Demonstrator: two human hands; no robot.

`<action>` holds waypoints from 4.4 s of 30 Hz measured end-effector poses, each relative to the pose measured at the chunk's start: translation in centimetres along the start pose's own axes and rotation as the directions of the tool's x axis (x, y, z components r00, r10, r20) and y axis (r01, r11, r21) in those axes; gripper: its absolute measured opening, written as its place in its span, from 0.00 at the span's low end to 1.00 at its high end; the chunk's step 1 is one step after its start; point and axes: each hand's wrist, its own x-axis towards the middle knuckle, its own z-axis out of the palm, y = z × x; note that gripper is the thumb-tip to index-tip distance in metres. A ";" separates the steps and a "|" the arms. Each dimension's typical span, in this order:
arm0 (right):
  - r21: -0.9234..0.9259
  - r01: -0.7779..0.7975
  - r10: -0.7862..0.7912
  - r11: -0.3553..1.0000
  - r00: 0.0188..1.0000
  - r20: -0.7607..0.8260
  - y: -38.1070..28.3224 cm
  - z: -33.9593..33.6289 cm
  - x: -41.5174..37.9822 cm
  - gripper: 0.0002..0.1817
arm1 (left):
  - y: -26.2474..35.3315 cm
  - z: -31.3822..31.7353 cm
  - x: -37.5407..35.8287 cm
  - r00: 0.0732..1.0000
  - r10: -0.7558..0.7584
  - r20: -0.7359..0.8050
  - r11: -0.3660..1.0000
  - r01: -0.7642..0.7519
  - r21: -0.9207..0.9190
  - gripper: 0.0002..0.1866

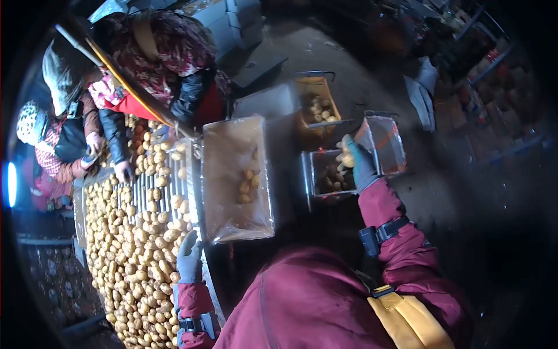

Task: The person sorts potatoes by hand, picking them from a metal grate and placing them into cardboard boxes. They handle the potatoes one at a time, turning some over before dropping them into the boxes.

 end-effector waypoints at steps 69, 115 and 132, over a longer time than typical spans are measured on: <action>-0.321 -0.394 0.502 0.861 0.755 0.422 6.5 13.9 0.7 0.15 | -8.0 -10.3 6.6 0.879 0.337 -0.336 0.738 -0.025 0.674 0.34; -0.487 -0.183 0.287 0.854 0.946 0.148 6.2 1.8 52.0 0.19 | -11.2 2.7 5.8 0.867 0.101 -0.487 0.480 0.387 0.787 0.30; -0.612 -0.270 0.537 0.743 0.787 0.304 9.3 -0.3 47.6 0.23 | -11.2 3.3 6.5 0.839 0.152 -0.522 0.546 0.369 0.752 0.33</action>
